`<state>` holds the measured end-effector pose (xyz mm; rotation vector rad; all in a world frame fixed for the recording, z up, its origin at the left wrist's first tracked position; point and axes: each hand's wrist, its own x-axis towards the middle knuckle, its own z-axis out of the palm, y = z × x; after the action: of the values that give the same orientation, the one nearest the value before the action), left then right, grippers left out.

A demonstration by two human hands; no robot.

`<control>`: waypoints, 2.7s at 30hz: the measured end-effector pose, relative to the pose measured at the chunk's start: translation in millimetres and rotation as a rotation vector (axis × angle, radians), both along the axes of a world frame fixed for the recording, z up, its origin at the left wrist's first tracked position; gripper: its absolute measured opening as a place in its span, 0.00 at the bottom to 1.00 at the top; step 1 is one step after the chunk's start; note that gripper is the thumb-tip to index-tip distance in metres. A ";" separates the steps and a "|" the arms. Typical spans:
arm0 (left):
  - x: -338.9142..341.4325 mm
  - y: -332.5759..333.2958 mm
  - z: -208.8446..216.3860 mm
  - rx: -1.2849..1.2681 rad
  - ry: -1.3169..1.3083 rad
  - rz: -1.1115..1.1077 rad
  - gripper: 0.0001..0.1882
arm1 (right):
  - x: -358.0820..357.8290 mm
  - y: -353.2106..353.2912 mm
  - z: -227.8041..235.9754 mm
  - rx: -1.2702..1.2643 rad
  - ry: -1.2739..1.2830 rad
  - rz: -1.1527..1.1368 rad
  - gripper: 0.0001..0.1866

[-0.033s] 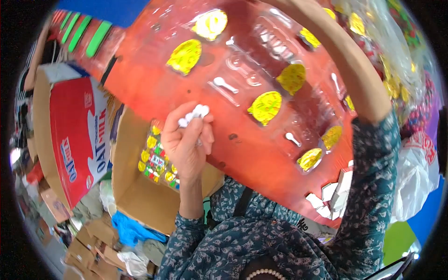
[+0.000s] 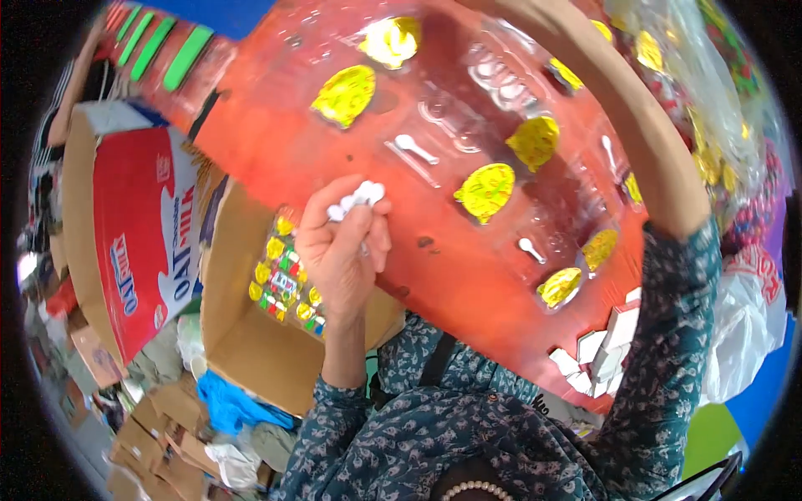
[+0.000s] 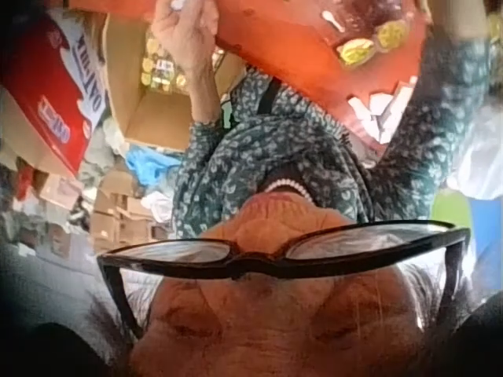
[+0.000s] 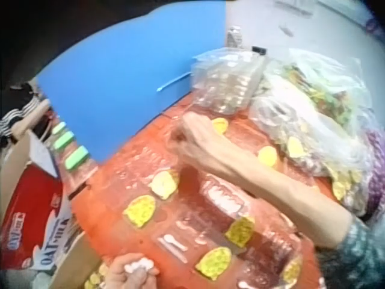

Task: The recorder is assembling candy sets by placing candy eggs and small plastic spoons into blister trays and boxing them.

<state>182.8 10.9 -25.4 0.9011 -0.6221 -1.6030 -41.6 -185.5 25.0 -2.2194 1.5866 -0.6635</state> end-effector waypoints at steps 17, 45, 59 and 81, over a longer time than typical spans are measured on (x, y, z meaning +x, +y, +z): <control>-1.8 1.2 -2.7 0.023 0.039 0.033 0.10 | 68.7 137.3 12.5 0.349 -0.350 0.186 0.08; -5.5 0.9 -7.7 -0.029 0.147 0.099 0.10 | 111.5 29.3 -0.1 -0.293 -0.079 0.462 0.08; 0.7 -6.2 -6.5 -0.084 0.119 0.105 0.07 | 81.2 128.5 20.0 0.219 -0.275 0.279 0.05; -22.8 24.2 34.0 0.194 0.132 -0.307 0.15 | 59.1 211.8 26.2 0.146 -0.209 0.088 0.08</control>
<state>160.0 35.1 8.6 0.8615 -0.5367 -2.0095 17.5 26.3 51.2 -2.0292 1.3807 -0.7049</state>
